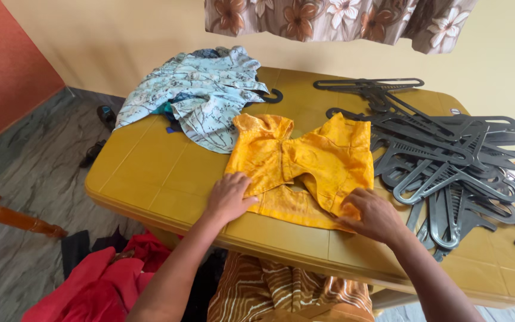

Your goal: The person sits on the floor and places several garments onto black plastic hangers. They handle a blue patterned top, a light green floral dress, and a yellow top, arranging each on a hanger and setting them aside.

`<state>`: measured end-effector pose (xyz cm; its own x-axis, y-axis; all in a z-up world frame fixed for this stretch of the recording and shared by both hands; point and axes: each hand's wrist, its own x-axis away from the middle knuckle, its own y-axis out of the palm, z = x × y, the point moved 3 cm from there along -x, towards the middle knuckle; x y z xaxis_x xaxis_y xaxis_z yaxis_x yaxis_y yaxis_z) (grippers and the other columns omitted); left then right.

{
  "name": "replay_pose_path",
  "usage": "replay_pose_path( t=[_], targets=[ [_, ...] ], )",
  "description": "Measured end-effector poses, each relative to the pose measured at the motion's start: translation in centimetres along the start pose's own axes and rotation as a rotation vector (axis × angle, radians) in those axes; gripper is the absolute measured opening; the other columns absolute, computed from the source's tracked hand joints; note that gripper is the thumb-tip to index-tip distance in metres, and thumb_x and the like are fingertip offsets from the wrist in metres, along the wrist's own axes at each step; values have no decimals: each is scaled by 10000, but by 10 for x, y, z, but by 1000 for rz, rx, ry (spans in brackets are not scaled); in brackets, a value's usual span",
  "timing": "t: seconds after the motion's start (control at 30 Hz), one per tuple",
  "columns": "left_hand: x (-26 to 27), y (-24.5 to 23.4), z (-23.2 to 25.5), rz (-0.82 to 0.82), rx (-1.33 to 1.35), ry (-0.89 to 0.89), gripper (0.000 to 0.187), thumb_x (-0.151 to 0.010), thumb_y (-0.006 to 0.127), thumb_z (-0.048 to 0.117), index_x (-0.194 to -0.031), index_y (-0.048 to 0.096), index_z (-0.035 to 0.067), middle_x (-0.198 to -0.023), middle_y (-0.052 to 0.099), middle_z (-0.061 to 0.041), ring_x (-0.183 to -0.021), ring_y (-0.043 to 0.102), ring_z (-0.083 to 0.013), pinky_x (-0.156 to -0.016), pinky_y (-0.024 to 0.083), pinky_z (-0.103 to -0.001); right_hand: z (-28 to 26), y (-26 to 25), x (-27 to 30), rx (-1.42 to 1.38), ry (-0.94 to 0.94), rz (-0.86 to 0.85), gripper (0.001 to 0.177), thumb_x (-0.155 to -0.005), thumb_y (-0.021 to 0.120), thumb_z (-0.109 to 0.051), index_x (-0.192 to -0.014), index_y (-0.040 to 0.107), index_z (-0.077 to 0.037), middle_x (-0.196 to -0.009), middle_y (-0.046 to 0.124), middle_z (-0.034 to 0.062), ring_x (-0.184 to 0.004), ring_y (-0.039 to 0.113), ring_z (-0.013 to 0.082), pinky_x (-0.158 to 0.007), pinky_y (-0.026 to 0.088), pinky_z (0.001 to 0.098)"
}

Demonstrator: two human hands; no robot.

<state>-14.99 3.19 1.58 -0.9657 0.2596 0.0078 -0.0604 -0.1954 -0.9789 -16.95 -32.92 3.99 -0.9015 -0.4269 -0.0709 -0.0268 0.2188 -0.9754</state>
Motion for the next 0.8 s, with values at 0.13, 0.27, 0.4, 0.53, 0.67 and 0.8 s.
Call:
replay_pose_path(
  t=[0.13,0.27,0.4,0.53,0.67,0.8],
  targets=[
    [-1,11,-23,176,-64,4,403,-947,640,250,-1317,622,90,-1403,602,-74,-1322,533,-250,-1124,443,-402,-8,8,12,94,54,2,299,-869,651,-401,-1050,718,-173,-1100,710,41,-1104,659,276,-915,542,413],
    [-1,15,-47,375,-268,24,398,-926,647,71,-1324,639,54,-1333,654,-122,-1202,621,-282,-1010,522,-388,10,18,12,46,251,80,197,-970,568,-265,-1024,720,-152,-1014,734,96,-937,715,331,-815,567,464],
    [12,-12,-61,474,-103,-237,427,-866,713,143,-1276,632,56,-1184,672,-185,-1045,666,-378,-868,555,-458,28,-12,16,-97,232,574,203,-1011,581,-236,-1044,676,-60,-984,721,185,-825,693,402,-742,550,518],
    [27,-61,-42,538,107,-330,483,-834,726,124,-1310,649,99,-965,724,-194,-861,701,-392,-747,557,-502,14,-43,27,36,221,694,180,-1038,570,-227,-1058,662,-73,-1004,722,151,-853,694,379,-736,549,495],
    [51,-132,-20,625,348,-335,458,-831,680,57,-1268,731,180,-786,729,-180,-680,710,-303,-651,552,-445,-6,-95,46,294,273,633,145,-1053,590,-238,-1055,655,-108,-942,710,102,-819,702,331,-718,542,482],
    [96,-193,0,901,547,-61,448,-811,663,-12,-1233,735,121,-840,761,-120,-652,699,-176,-609,534,-303,-19,-153,88,287,210,968,125,-1099,608,-119,-1173,708,-111,-1038,748,110,-821,715,310,-778,578,433]
  ],
)
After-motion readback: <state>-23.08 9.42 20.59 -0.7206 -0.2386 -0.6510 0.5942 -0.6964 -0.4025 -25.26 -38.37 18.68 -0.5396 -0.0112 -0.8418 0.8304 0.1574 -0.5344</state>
